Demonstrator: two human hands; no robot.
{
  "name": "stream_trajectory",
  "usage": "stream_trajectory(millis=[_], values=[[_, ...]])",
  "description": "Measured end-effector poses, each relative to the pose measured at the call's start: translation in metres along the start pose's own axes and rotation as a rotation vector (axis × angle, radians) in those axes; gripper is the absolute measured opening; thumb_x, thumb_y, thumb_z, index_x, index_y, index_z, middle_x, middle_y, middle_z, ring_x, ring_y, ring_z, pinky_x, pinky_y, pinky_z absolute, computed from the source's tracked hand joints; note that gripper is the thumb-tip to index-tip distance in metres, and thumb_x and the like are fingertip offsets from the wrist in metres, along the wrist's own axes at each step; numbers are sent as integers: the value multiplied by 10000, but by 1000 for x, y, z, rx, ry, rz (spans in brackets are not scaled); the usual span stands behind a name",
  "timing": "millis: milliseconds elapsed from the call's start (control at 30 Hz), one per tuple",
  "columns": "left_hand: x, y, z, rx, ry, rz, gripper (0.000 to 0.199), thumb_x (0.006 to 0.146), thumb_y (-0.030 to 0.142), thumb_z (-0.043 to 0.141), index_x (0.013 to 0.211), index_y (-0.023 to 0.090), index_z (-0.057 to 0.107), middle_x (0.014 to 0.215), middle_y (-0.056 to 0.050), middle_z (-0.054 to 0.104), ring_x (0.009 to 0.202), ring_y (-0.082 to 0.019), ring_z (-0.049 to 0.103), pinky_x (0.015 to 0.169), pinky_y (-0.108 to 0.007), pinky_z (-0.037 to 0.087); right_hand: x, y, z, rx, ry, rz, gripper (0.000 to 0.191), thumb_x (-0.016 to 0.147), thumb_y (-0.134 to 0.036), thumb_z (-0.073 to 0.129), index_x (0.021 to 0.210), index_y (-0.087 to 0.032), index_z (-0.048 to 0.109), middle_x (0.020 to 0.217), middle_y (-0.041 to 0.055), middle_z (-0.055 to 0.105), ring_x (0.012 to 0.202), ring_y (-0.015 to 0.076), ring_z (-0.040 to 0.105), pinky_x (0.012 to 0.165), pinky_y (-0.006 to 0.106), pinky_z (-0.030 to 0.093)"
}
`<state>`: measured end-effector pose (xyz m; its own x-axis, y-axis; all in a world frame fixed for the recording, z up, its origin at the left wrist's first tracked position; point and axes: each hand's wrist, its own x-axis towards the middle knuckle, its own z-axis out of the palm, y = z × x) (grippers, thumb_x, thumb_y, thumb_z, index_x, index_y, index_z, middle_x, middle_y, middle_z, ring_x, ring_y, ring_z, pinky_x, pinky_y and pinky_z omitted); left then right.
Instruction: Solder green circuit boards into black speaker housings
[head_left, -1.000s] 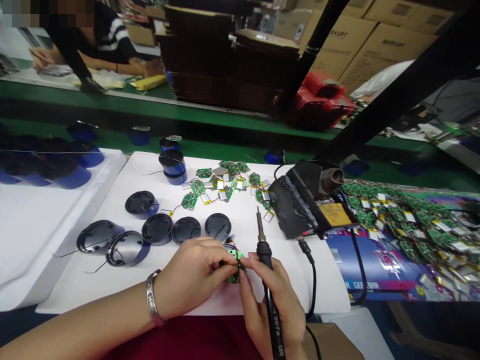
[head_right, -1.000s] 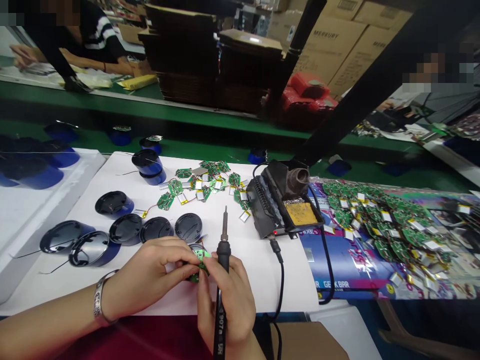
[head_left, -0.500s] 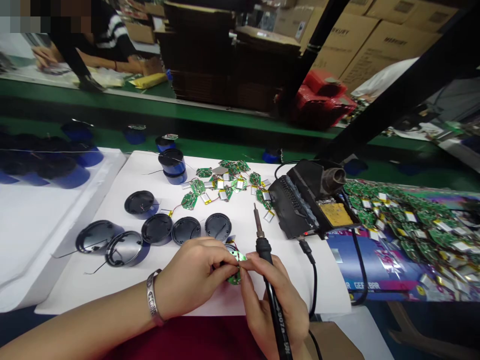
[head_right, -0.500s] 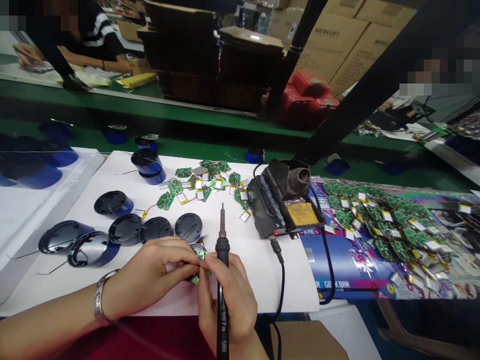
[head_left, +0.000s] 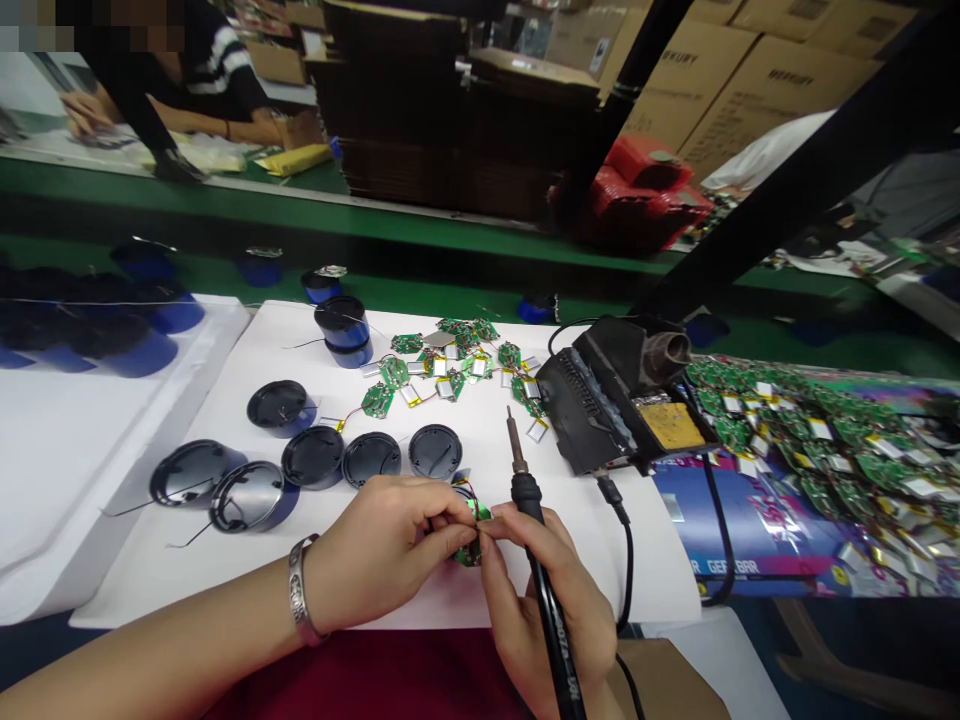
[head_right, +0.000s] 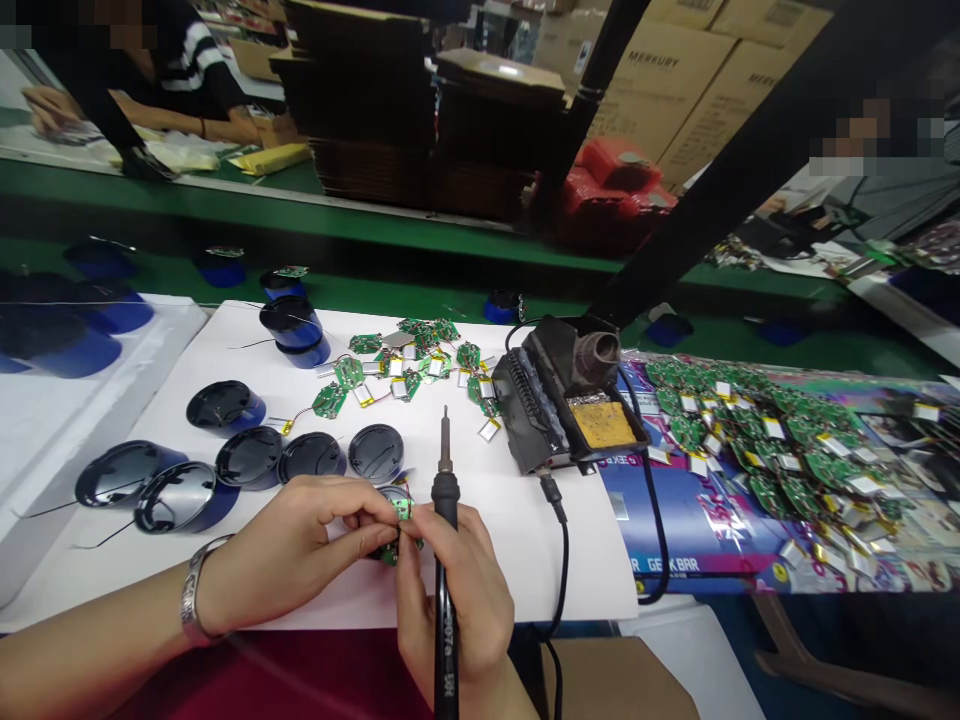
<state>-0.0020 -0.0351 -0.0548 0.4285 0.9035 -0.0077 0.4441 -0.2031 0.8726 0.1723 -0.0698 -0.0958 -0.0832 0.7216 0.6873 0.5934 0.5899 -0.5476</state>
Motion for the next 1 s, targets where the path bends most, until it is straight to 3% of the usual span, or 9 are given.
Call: stream_trajectory(millis=[233, 467, 667, 800, 1000], values=[[-3, -1, -1, 48, 16, 59, 162, 915, 176, 576, 846, 198, 720, 741, 28, 705, 680, -108, 602, 656, -226, 451, 0, 0, -6, -16, 4, -26, 363, 833, -29, 661, 1174, -137, 601, 953, 54, 724, 873, 180, 713, 896, 361, 589], [-4, -9, -2, 44, 78, 172, 134, 898, 177, 613, 826, 200, 723, 819, -10, 723, 752, -129, 640, 680, -234, 479, -12, 1, -8, -10, -66, -133, 467, 789, 13, 649, 1249, -19, 572, 1107, 172, 695, 1055, 247, 676, 896, 389, 589], [-7, -13, -3, 108, 85, 214, 123, 896, 168, 607, 804, 205, 680, 744, 19, 709, 703, -124, 625, 697, -263, 459, -18, 5, -1, -17, -67, -92, 482, 790, 37, 657, 1253, -74, 579, 1105, 146, 707, 1035, 230, 691, 860, 349, 618], [-9, -11, -2, 157, 53, 244, 119, 876, 122, 602, 810, 206, 654, 875, 17, 710, 821, -139, 616, 802, -308, 427, -13, 6, 3, 15, -88, -91, 473, 815, 37, 634, 1265, -98, 571, 1082, 126, 714, 1018, 210, 694, 852, 336, 619], [-8, -7, 3, 229, 30, 150, 151, 850, 101, 593, 750, 199, 648, 913, 14, 693, 881, -158, 597, 856, -355, 371, -10, 5, -3, -3, -76, -18, 399, 853, -25, 619, 1234, -139, 590, 1075, 90, 723, 988, 198, 711, 853, 314, 620]])
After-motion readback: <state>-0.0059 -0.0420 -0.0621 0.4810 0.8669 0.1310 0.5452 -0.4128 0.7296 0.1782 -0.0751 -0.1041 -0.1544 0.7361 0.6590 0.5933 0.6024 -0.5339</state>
